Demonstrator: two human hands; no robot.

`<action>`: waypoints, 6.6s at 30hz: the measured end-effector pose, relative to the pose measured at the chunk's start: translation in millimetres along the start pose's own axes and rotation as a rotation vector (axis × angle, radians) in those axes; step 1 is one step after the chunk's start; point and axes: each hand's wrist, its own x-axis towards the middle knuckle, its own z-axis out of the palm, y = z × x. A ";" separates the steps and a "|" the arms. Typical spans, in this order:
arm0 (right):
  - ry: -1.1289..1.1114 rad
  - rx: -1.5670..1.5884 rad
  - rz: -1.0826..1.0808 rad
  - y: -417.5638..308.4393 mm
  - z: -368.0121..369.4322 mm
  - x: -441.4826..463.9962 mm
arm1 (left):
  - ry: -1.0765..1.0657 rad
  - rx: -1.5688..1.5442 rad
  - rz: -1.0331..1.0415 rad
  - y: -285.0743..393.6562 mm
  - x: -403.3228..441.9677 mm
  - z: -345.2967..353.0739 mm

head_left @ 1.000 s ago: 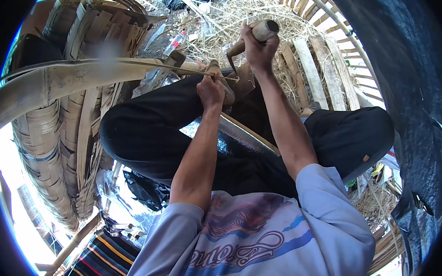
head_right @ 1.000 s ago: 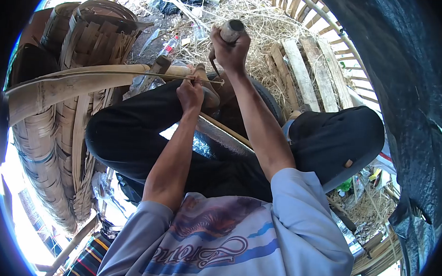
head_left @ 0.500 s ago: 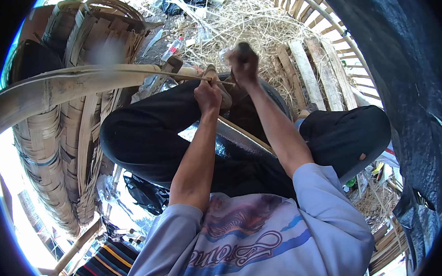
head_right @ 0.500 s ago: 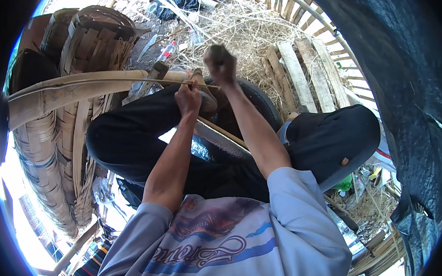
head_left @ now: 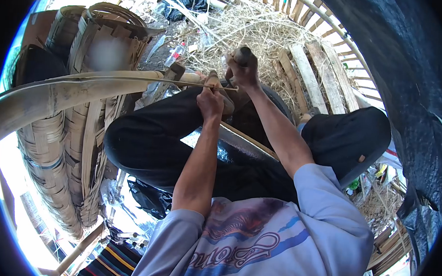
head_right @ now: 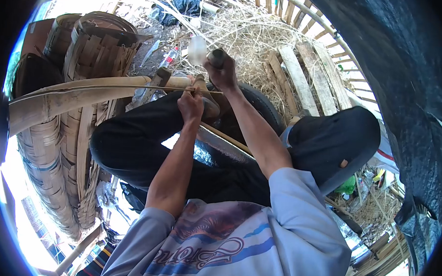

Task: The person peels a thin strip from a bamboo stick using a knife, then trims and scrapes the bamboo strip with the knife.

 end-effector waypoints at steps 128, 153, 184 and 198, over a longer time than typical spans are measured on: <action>0.504 -0.040 -0.128 -24.7 -39.9 -16.6 | 0.028 0.105 0.018 -8.8 -7.6 3.9; 0.561 0.122 -0.059 -3.6 -34.1 -21.0 | -0.017 0.204 -0.180 9.7 11.3 2.2; 0.522 0.033 -0.205 -33.7 -44.0 -12.1 | -0.031 0.248 -0.196 22.7 1.6 -5.6; 0.440 0.190 -0.192 -30.2 -46.9 -6.3 | 0.017 0.257 -0.128 16.5 2.2 -3.3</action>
